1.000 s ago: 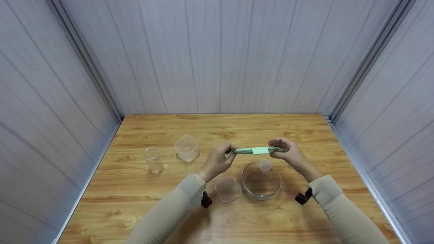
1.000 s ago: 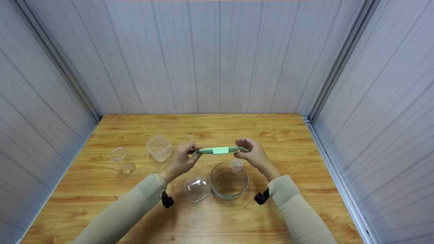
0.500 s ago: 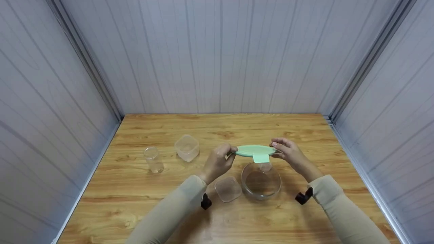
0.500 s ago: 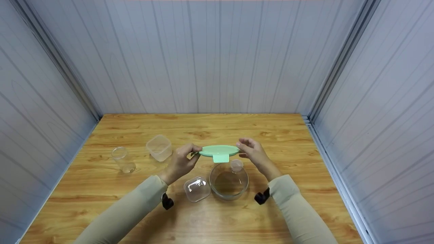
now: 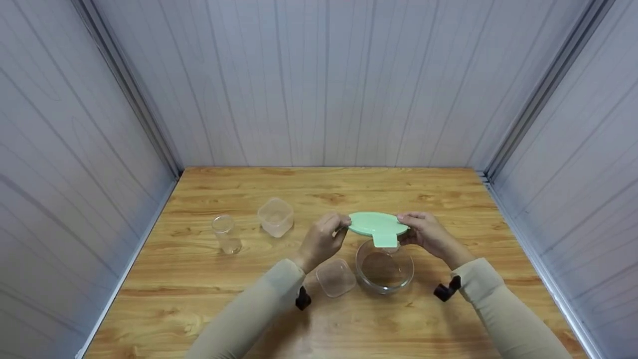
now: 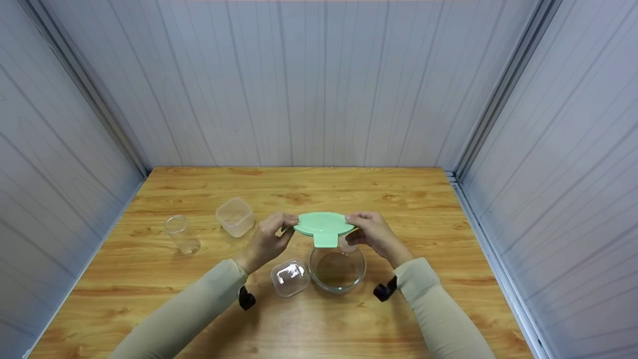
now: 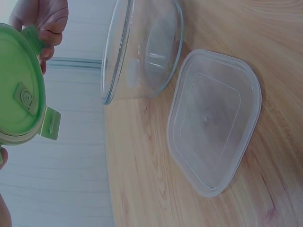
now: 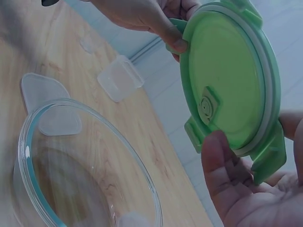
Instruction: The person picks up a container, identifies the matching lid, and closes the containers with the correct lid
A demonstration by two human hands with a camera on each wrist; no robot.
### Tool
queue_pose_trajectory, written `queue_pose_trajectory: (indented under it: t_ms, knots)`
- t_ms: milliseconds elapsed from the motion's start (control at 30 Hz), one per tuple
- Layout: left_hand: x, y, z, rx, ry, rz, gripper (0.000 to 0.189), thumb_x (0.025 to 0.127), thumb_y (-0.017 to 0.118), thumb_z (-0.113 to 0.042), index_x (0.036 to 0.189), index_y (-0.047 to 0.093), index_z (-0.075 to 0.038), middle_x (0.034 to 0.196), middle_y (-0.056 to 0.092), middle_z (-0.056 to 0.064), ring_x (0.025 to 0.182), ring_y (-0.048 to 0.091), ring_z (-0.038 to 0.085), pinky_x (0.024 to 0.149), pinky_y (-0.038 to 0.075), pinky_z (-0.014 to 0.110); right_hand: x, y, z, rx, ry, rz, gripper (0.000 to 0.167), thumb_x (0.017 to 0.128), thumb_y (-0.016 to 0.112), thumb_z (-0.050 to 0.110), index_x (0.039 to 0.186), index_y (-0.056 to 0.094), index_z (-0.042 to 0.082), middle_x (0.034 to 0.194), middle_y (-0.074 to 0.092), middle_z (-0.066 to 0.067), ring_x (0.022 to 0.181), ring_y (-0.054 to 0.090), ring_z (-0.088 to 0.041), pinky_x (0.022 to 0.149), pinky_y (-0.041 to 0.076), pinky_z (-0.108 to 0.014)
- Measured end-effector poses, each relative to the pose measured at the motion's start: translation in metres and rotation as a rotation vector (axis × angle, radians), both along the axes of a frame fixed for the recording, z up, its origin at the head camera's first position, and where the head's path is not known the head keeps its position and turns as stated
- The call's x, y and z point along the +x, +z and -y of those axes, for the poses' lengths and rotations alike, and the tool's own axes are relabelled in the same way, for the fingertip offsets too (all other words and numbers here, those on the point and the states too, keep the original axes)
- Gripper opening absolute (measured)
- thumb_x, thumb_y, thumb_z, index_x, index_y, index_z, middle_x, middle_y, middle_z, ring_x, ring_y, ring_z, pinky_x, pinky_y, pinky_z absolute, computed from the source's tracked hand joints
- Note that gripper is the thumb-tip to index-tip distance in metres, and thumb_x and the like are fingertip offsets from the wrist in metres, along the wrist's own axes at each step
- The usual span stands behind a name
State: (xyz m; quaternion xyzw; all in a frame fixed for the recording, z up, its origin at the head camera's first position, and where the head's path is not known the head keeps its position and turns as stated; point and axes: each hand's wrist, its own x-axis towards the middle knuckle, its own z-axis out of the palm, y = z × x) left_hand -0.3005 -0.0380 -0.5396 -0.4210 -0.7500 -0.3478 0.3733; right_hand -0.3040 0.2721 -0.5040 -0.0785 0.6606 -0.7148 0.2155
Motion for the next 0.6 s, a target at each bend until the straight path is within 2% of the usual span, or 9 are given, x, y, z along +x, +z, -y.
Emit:
queue_pose_trajectory:
  t_ms: [133, 267, 433, 600]
  knots:
    - [0.0004, -0.001, 0.0004, -0.013, -0.005, -0.002, 0.013, 0.095, 0.075, 0.01, 0.1, 0.071, -0.001, 0.097, 0.074, 0.011, 0.09, 0.073, 0.021, 0.078, 0.062, 0.025, -0.0002, -0.0011, -0.0019, -0.011, -0.013, 0.015, 0.018, 0.112, 0.058, 0.015, 0.114, 0.075, 0.01, 0.091, 0.078, 0.001, 0.072, 0.074, -0.011, 0.071, 0.064, -0.026]
    - [0.0005, -0.002, 0.0002, -0.018, -0.026, 0.021, 0.017, 0.092, 0.079, 0.011, 0.101, 0.072, -0.002, 0.104, 0.075, 0.01, 0.099, 0.075, 0.024, 0.085, 0.063, 0.023, 0.0006, -0.0003, -0.0026, -0.012, -0.039, 0.029, 0.022, 0.11, 0.062, 0.01, 0.126, 0.073, 0.002, 0.091, 0.078, 0.0, 0.068, 0.07, -0.008, 0.065, 0.06, -0.021]
    - [0.0022, -0.0012, 0.0008, -0.024, -0.044, 0.121, 0.019, 0.093, 0.079, 0.01, 0.105, 0.073, -0.002, 0.114, 0.076, 0.012, 0.111, 0.075, 0.028, 0.093, 0.063, 0.026, 0.0006, 0.0, -0.0031, -0.008, -0.066, 0.043, 0.036, 0.107, 0.064, 0.006, 0.141, 0.064, -0.009, 0.095, 0.078, 0.001, 0.068, 0.067, -0.007, 0.062, 0.057, -0.02]
    - [0.0032, 0.002, 0.0026, -0.033, -0.014, 0.253, 0.023, 0.092, 0.08, 0.007, 0.113, 0.073, -0.001, 0.124, 0.075, 0.015, 0.117, 0.073, 0.03, 0.098, 0.063, 0.034, 0.0001, -0.0011, -0.0036, -0.015, -0.082, 0.04, 0.032, 0.107, 0.064, 0.004, 0.138, 0.067, -0.005, 0.096, 0.078, 0.001, 0.07, 0.066, -0.007, 0.062, 0.057, -0.021]
